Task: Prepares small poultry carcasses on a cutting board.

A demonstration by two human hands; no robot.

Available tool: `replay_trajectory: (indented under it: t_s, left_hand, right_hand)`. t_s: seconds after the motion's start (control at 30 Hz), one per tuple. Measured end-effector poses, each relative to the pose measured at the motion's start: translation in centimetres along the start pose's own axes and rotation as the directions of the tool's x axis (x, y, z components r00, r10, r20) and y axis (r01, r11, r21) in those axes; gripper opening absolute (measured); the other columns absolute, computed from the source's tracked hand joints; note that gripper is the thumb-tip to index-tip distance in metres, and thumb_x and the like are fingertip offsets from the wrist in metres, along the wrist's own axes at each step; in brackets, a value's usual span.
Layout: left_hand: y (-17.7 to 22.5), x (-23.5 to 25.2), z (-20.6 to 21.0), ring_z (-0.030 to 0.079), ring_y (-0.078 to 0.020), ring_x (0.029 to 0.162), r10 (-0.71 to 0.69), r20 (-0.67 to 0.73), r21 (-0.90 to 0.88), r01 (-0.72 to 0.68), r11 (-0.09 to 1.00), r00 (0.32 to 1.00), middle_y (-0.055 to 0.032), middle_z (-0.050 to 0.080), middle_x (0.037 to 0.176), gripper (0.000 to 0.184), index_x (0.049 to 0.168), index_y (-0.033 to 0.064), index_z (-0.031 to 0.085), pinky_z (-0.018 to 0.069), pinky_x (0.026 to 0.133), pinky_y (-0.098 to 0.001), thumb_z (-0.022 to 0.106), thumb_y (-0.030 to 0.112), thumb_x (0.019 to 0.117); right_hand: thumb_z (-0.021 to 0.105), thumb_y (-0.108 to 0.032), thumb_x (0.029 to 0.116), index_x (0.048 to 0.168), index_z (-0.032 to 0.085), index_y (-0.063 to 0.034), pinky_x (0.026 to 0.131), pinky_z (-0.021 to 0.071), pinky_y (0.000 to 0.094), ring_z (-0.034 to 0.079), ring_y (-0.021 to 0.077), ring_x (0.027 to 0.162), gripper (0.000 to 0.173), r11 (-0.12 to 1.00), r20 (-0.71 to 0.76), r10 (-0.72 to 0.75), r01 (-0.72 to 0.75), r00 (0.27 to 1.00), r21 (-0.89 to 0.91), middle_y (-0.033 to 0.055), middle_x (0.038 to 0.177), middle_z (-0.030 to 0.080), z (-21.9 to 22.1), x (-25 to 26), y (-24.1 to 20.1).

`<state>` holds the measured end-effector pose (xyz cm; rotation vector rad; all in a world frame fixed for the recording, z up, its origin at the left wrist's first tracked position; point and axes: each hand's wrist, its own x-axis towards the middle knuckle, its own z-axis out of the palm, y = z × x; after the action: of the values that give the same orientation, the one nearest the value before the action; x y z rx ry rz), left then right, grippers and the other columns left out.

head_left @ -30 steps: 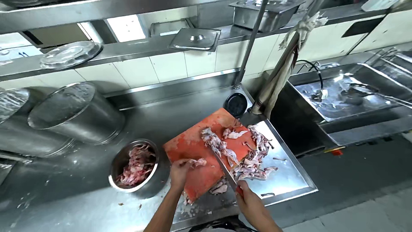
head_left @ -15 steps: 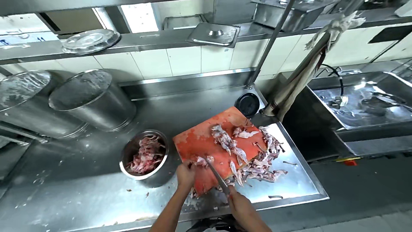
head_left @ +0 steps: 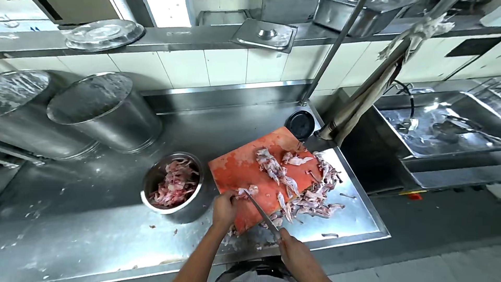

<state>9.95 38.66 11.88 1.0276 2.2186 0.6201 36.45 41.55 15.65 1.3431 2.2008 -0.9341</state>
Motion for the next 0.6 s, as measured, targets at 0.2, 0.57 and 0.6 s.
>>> replay_trajectory:
  t_s: [0.2,0.57,0.6]
  left_hand:
    - [-0.3,-0.8,0.7,0.07,-0.0206,0.112,0.064,0.027,0.044,-0.065,0.997,0.998,-0.0068,0.073,0.119,0.028,0.119,0.0113,0.074,0.0545,0.103,-0.0443,0.055,0.023,0.1013]
    - [2.5,-0.9,-1.4,0.07,-0.0256,0.113,-0.06,0.113,0.167,0.041,0.985,0.992,-0.0103,0.074,0.117,0.032,0.122,0.0105,0.071,0.0547,0.101,-0.0486,0.048,0.026,0.1055]
    - [2.9,-1.0,-1.6,0.07,-0.027,0.111,-0.079,0.132,0.174,0.055,0.983,0.988,-0.0115,0.074,0.115,0.032,0.12,0.0094,0.07,0.055,0.099,-0.0494,0.047,0.027,0.1062]
  right_hand:
    - [0.039,-0.034,0.1098,0.144,0.046,-0.01,0.088,0.0563,0.0557,0.071,0.0376,0.098,0.042,0.994,0.03,-0.041,0.038,0.999,0.1,0.0194,0.103,0.071,-1.1,2.9,-3.7]
    - [0.04,-0.034,0.1094,0.135,0.052,-0.01,0.081,0.058,0.0513,0.072,0.0324,0.088,0.038,0.983,-0.064,-0.085,0.094,0.994,0.156,0.0144,0.093,0.071,-0.9,3.1,-4.7]
    - [0.039,-0.035,0.1095,0.137,0.051,-0.0107,0.082,0.0579,0.0516,0.072,0.0325,0.089,0.038,0.983,-0.048,-0.084,0.091,0.995,0.158,0.0144,0.093,0.071,-0.4,3.4,-4.6]
